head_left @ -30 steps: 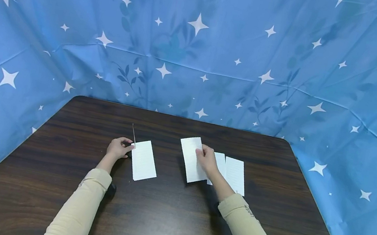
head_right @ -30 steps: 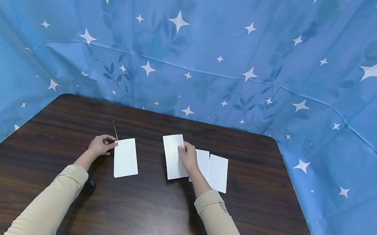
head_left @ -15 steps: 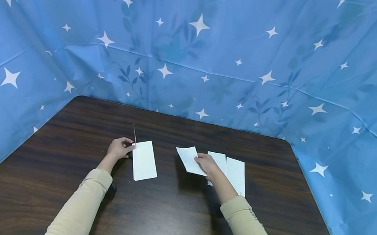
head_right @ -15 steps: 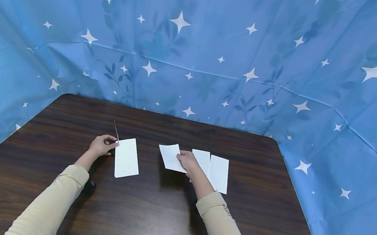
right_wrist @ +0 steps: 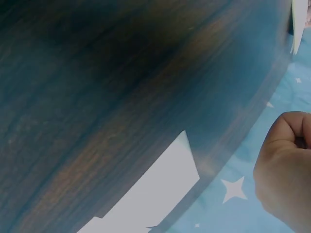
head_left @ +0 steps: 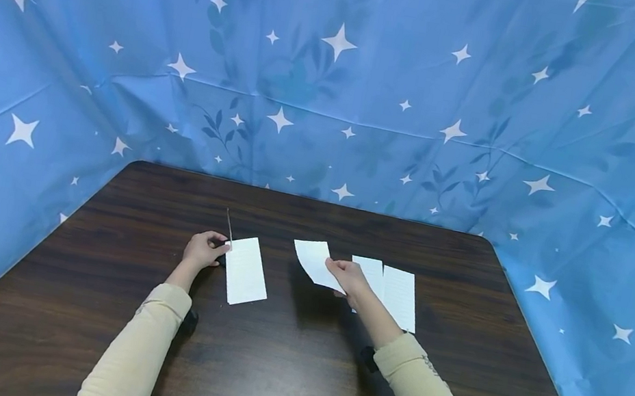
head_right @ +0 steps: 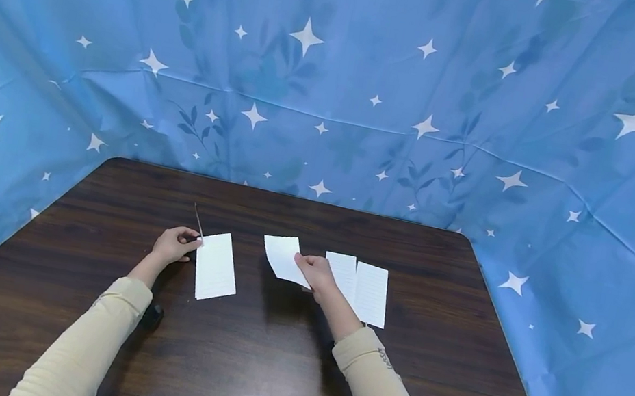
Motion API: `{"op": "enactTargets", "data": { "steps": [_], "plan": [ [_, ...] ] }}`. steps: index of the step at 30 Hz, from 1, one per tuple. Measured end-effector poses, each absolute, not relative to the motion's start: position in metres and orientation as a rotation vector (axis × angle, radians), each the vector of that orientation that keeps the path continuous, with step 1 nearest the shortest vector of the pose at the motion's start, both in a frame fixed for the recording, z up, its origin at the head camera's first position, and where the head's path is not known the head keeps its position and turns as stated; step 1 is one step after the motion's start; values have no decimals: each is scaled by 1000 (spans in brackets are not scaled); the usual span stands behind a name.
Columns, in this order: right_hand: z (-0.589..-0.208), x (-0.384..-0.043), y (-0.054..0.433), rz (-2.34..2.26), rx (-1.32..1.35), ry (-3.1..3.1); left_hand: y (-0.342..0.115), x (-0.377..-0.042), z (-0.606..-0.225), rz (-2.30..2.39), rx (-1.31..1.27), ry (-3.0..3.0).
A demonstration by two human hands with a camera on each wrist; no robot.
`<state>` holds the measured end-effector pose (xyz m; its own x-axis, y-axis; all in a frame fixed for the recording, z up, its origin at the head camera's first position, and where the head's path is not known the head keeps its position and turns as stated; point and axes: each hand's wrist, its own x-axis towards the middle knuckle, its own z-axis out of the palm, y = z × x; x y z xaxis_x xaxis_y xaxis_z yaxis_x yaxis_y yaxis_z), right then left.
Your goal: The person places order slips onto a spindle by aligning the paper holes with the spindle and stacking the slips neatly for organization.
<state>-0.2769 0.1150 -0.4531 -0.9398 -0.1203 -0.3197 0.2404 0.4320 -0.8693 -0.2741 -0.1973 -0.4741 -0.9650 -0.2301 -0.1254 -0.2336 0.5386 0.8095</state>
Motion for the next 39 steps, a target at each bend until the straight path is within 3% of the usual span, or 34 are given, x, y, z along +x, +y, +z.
{"op": "enactTargets", "data": {
  "steps": [13, 24, 39],
  "plan": [
    [-447, -277, 103, -1632, 129, 2249, -200, -276, -475, 1507, -403, 2688],
    [-439, -266, 84, -1580, -73, 2467, -203, -277, -469, 1604, -490, 2512],
    [-427, -271, 62, -1590, -35, 2491, -211, -270, -453, 1625, -475, 2403]
  ]
}}
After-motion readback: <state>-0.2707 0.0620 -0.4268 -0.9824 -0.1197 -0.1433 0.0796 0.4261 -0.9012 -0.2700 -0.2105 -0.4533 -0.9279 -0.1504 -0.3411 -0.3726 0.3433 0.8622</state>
